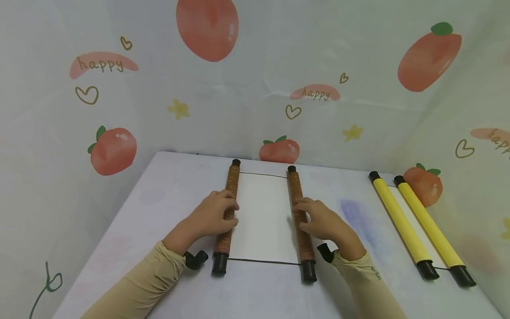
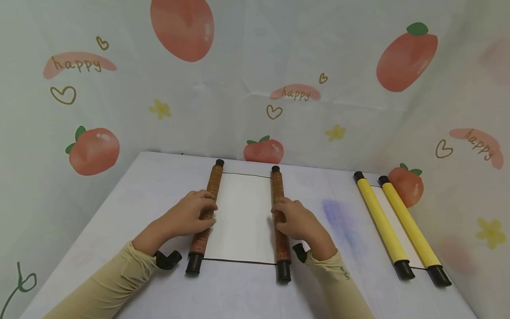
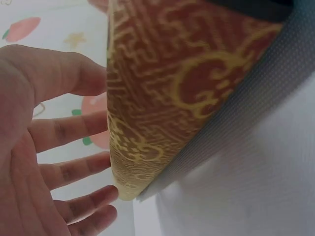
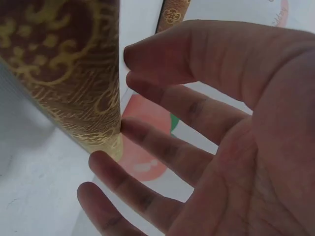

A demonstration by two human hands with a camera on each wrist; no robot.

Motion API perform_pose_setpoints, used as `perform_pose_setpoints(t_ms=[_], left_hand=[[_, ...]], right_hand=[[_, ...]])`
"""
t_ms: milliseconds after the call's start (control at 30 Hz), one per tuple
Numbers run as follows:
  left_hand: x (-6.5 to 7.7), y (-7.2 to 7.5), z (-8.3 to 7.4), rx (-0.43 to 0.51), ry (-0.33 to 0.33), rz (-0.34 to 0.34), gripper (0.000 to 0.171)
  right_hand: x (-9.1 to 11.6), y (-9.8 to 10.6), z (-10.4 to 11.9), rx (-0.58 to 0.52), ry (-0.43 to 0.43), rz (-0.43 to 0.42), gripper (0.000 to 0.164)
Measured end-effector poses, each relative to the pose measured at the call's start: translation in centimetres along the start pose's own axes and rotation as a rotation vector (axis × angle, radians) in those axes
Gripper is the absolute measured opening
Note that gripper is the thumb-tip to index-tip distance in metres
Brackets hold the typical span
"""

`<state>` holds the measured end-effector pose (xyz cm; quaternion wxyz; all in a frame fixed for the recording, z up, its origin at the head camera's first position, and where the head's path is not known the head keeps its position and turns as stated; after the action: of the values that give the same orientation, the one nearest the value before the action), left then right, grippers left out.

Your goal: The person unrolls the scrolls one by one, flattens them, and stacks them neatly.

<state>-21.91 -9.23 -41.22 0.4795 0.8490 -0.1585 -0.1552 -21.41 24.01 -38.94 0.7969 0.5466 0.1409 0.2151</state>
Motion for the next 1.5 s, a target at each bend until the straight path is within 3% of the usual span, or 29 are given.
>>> perform_pose_setpoints(t_ms=[233,433,967,1267,1500], left_hand=[[-0.1,0.4,0.5,-0.061,0.034,-0.001,0.032],[0.0,1.1,1.0,-0.071,0.053,0.004,0.034],[0.2,2.7,2.4,-0.041,0.089,0.031,0.034],[0.2,3.5,3.0,0.002,0.116,0.041,0.043],[-0.1,3.3,3.5,0.011,0.085,0.074,0.049]], right_hand=[[0.2,0.3,-0.6,-0.009,-0.023,-0.011,0.035],[0.3,0.4,-1.4,-0.04,-0.093,-0.015,0.033],[0.6,0.9,-3.2,-0.14,-0.22,0.016,0.052],[0.7,1.5,-3.9,-0.149,-0.013,-0.038,0.049],[1.1,1.8,-4.5,-0.149,-0.03,0.006,0.05]])
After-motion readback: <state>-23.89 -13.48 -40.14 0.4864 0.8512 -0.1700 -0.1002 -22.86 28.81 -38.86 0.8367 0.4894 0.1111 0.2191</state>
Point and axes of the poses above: each hand's wrist, its own x-axis away from the middle knuckle, its own y-axis out of the back of the hand, z = x × y, the point moved 1 cm from there along -x, towards the middle knuckle, and after that the axes turned 4 degrees about y, right-handed, at the moved point
